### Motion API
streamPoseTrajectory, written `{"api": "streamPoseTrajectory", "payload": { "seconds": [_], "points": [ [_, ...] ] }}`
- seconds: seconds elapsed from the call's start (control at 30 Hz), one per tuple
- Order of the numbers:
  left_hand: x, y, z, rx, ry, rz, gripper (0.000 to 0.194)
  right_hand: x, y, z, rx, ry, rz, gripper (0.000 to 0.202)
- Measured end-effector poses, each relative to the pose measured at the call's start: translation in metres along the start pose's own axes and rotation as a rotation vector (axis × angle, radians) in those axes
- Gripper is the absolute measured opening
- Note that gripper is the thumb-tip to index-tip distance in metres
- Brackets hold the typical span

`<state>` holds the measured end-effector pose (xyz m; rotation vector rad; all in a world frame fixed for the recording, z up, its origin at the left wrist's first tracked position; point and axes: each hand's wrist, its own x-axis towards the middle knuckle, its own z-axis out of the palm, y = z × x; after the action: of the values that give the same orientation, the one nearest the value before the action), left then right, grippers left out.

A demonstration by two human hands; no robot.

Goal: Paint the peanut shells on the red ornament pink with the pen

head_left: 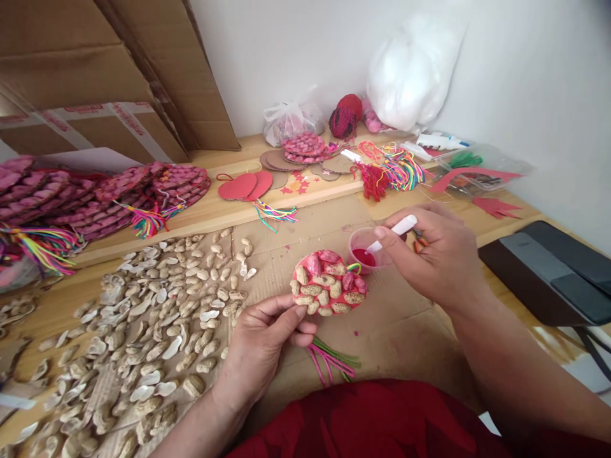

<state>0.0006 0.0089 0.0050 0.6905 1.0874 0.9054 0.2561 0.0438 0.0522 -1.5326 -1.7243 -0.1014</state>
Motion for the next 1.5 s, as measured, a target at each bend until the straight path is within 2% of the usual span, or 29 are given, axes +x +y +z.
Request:
{"api": "streamPoseTrajectory", "payload": {
  "seconds": [0.13, 0.3, 0.5, 0.67, 0.83, 0.97, 1.27, 1.43, 1.5],
  "points": [
    [0.0, -0.001, -0.002, 0.031, -0.031, -0.024, 0.02, 0.001, -0.001, 0.003, -0.079, -0.063, -0.007, 0.022],
    [-0.001, 0.0, -0.002, 0.08, -0.063, -0.031, 0.019, 0.002, 0.002, 0.006, -0.119, -0.143, -0.014, 0.017],
    [-0.001, 0.002, -0.001, 0.139, -0.084, -0.041, 0.019, 0.002, 0.004, 0.006, -0.096, -0.156, -0.041, 0.019],
    [-0.001, 0.002, 0.0, 0.141, -0.088, -0.035, 0.018, 0.001, 0.007, 0.008, -0.063, -0.103, -0.086, 0.022],
    [-0.001, 0.003, 0.0, 0.13, -0.075, -0.037, 0.016, 0.0, 0.007, 0.01, -0.066, -0.095, -0.105, 0.016],
    [-0.002, 0.004, 0.0, 0.119, -0.077, -0.043, 0.016, 0.002, 0.003, 0.008, 0.028, -0.118, -0.119, 0.01],
    [-0.001, 0.005, 0.0, 0.039, -0.06, -0.064, 0.019, 0.0, 0.0, -0.003, 0.138, 0.078, -0.075, 0.005],
    [-0.001, 0.006, 0.0, 0.03, -0.046, -0.07, 0.02, -0.002, -0.014, -0.01, 0.458, 0.174, -0.091, 0.008],
    [-0.001, 0.006, 0.0, 0.032, -0.048, -0.071, 0.02, -0.003, -0.021, -0.011, 0.543, 0.161, -0.102, 0.009]
  ]
}}
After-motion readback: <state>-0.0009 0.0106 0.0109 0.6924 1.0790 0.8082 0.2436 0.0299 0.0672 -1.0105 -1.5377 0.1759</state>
